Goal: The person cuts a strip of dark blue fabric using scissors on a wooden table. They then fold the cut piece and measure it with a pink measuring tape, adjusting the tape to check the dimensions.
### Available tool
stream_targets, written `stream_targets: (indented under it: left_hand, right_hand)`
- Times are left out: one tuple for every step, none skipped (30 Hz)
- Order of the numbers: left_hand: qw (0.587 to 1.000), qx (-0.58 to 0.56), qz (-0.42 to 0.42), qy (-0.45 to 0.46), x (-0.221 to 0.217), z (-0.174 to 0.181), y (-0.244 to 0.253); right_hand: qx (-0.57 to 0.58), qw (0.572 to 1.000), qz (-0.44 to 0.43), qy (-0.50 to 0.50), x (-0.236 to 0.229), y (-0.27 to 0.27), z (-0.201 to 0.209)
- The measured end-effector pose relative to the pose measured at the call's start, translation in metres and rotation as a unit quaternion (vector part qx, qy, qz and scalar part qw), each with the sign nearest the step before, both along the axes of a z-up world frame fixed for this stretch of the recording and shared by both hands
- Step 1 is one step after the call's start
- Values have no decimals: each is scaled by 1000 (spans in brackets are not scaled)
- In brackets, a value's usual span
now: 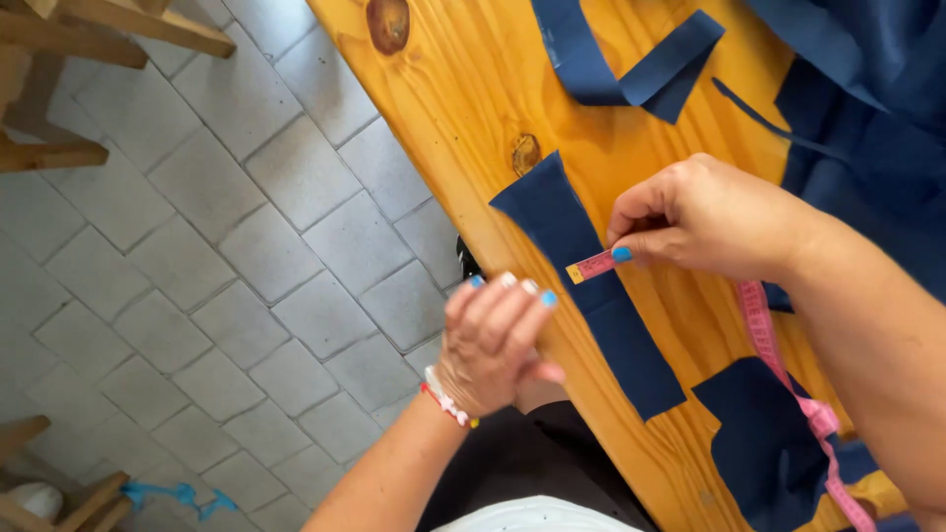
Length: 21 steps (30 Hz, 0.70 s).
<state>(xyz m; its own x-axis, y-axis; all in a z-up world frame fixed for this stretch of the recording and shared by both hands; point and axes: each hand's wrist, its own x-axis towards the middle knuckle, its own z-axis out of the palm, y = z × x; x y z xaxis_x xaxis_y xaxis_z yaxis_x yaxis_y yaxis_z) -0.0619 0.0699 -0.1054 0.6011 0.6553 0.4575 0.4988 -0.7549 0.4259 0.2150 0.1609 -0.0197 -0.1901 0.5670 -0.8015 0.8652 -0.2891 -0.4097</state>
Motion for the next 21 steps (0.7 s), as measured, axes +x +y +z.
stream_targets:
  left_hand:
    - [1000, -3, 3, -1, 1, -1, -5]
    - [1000, -7, -2, -3, 4, -2, -10]
    - [1000, -11, -8, -6, 7, -3, -15]
    - [1000, -13, -7, -9, 9, -7, -17]
    - [1000, -4, 11, -11, 11, -10, -18]
    - [1000, 6, 28, -10, 11, -13, -20]
    - [999, 5, 30, -10, 13, -14, -20]
    - [999, 8, 33, -3, 13, -15, -20]
    - [999, 10, 35, 3, 14, -16, -20]
    - [999, 11, 35, 4, 14, -14, -18]
    - [999, 17, 39, 5, 14, -12, -17]
    - [999, 22, 42, 5, 15, -10, -15]
    - [999, 23, 41, 5, 14, -11, -15]
    - [999, 25, 44, 12, 15, -12, -16]
    - [998, 27, 46, 19, 15, -13, -17]
    - [998, 28, 45, 20, 15, -13, -17]
    - [998, 26, 46, 19, 15, -12, -17]
    - [998, 25, 46, 17, 15, -12, -17]
    - [999, 26, 45, 17, 15, -12, -18]
    - [998, 24, 45, 24, 15, -12, -19]
    - [998, 22, 46, 30, 14, -12, -20]
  right_hand:
    - [-3, 1000, 3, -1, -3, 3, 1]
    - [-20, 1000, 1, -18, -6, 5, 3]
    - [-37, 999, -1, -35, -8, 6, 6]
    - [-39, 999, 0, -37, -8, 6, 4]
    - [-40, 999, -14, -31, -8, 5, 4]
    - [-40, 999, -28, -21, -9, 5, 3]
    - [-41, 999, -26, -21, -11, 7, 4]
    - [-44, 998, -26, -43, -14, 7, 5]
    - [-47, 997, -26, -64, -16, 8, 7]
    - [-46, 997, -26, -63, -17, 7, 6]
    - [-42, 997, -25, -63, -17, 6, 5]
    - [-38, 997, -24, -63, -18, 5, 5]
    - [-38, 997, -25, -62, -18, 4, 4]
    - [-26, 997, -18, -64, -17, 4, 3]
    - [-15, 998, -11, -65, -17, 3, 1]
    - [-15, 998, -13, -65, -18, 3, 3]
    - [-16, 998, -13, -67, -19, 3, 4]
    - [-17, 997, -13, -69, -20, 3, 5]
    - [-17, 997, -15, -70, -19, 2, 4]
    - [-9, 998, -11, -66, -19, 1, 3]
    - [-1, 998, -7, -62, -18, 0, 2]
